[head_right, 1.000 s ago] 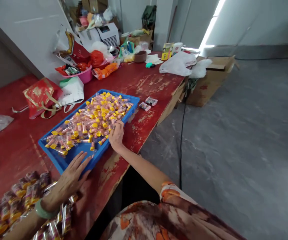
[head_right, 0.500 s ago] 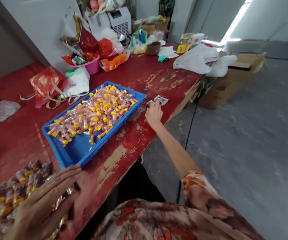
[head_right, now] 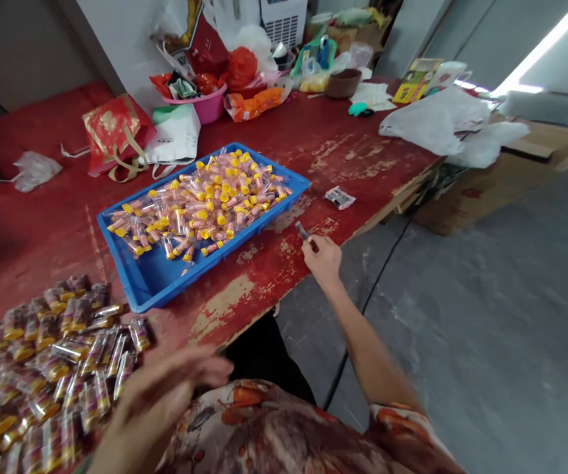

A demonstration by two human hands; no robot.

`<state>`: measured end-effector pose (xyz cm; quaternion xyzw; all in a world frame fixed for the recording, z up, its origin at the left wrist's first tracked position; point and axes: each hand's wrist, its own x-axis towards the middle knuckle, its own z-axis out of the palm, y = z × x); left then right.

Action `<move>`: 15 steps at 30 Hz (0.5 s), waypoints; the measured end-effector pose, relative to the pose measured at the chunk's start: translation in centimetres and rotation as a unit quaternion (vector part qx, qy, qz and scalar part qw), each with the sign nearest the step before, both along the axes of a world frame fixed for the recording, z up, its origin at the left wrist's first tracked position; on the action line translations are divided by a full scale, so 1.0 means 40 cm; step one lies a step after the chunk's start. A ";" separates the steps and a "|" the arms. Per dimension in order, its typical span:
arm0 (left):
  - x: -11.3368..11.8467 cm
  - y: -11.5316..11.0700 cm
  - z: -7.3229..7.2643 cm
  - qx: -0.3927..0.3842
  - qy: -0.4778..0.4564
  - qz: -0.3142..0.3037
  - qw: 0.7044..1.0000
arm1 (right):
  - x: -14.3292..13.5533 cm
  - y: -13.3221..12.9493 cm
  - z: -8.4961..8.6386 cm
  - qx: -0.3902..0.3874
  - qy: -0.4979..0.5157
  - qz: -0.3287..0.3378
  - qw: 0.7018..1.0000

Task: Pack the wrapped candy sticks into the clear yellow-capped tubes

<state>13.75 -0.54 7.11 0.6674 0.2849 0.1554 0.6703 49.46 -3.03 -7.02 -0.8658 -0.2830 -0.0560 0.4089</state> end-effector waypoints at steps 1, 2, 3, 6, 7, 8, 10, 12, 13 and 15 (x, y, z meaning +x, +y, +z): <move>0.040 0.009 -0.031 -0.118 -0.024 0.012 0.993 | -0.040 -0.013 -0.002 0.016 0.011 0.023 1.000; 0.081 0.016 -0.063 -0.218 -0.049 0.042 0.974 | -0.084 -0.024 -0.002 0.031 0.023 0.049 0.998; 0.119 0.021 -0.093 -0.281 -0.067 0.075 0.954 | -0.130 -0.033 0.000 0.045 0.036 0.076 0.995; 0.198 0.029 -0.155 -0.363 -0.113 0.135 0.915 | -0.269 -0.053 0.026 0.081 0.061 0.158 0.982; 0.210 0.030 -0.163 -0.370 -0.135 0.134 0.909 | -0.311 -0.060 0.039 0.091 0.065 0.181 0.977; 0.215 0.031 -0.166 -0.371 -0.160 0.131 0.905 | -0.347 -0.067 0.054 0.102 0.062 0.205 0.972; 0.208 0.033 -0.161 -0.366 -0.202 0.140 0.897 | -0.402 -0.079 0.083 0.129 0.007 0.258 0.957; 0.189 0.039 -0.153 -0.365 -0.216 0.169 0.890 | -0.435 -0.086 0.105 0.149 -0.088 0.318 0.932; 0.178 0.042 -0.151 -0.369 -0.214 0.178 0.887 | -0.443 -0.087 0.113 0.153 -0.126 0.348 0.916; 0.157 0.051 -0.151 -0.380 -0.213 0.176 0.883 | -0.450 -0.087 0.125 0.153 -0.141 0.399 0.893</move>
